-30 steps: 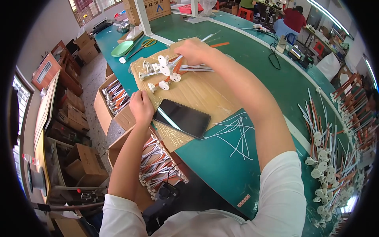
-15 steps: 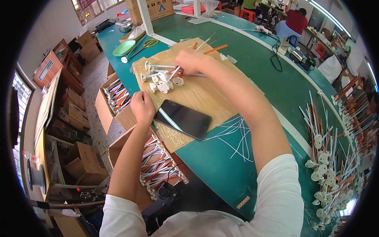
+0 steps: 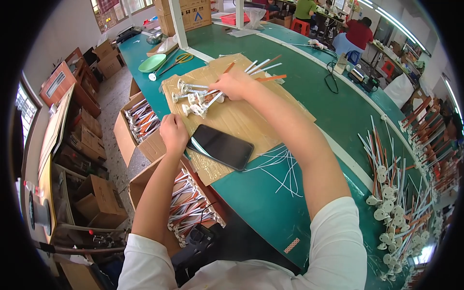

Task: Assembling small light or sparkler components onto circular bases at a production workstation.

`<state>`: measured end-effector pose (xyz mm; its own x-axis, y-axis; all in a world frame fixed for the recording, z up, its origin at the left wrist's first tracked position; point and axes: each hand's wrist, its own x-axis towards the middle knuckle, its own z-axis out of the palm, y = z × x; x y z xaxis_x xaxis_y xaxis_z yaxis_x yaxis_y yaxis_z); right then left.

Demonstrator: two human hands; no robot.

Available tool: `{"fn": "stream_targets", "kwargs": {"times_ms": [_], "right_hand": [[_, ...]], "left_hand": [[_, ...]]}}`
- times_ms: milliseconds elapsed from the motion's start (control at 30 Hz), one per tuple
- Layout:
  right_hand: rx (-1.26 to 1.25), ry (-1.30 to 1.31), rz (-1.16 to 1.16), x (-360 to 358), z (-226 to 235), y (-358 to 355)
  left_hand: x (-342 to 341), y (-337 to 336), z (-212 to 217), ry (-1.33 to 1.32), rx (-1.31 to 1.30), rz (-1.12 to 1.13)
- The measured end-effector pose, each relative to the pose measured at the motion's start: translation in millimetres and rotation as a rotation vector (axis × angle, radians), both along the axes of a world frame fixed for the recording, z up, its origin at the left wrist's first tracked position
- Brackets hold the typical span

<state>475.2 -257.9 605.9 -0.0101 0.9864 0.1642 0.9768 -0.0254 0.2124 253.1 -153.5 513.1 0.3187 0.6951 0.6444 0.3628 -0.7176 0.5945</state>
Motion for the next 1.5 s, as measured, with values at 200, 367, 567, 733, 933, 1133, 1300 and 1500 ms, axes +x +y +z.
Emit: {"fn": "stream_targets", "kwargs": {"times_ms": [200, 367, 567, 733, 933, 1133, 1300, 1500], "right_hand": [[0.055, -0.105, 0.044, 13.6, -4.1, -4.3], [0.289, -0.196, 0.174, 14.6, 10.6, -14.5], [0.083, 0.341, 0.032, -1.9, 5.7, -1.1], [-0.072, 0.272, -0.029, -18.8, 4.2, 7.6], [0.275, 0.122, 0.153, -12.2, 7.6, -5.5], [0.546, -0.279, 0.235, -15.8, 36.0, -50.0], [0.455, -0.544, 0.240, -30.5, 74.3, -122.7], [0.200, -0.798, 0.256, -99.1, 122.5, -234.6]], "left_hand": [[2.0, -5.9, 4.1, 0.031, -0.006, 0.002], [2.1, -3.6, 4.1, 0.017, -0.009, -0.002], [2.4, -3.6, 4.4, 0.005, -0.007, -0.002], [1.5, -3.8, 4.2, 0.013, -0.015, -0.005], [4.1, -3.5, 2.2, -0.005, -0.001, -0.013], [0.8, 0.2, 0.0, 0.085, -0.042, -0.010], [1.3, 2.7, -1.8, 0.101, 0.000, -0.044], [-6.4, -5.2, 3.8, -0.069, 0.228, 0.034]]}}
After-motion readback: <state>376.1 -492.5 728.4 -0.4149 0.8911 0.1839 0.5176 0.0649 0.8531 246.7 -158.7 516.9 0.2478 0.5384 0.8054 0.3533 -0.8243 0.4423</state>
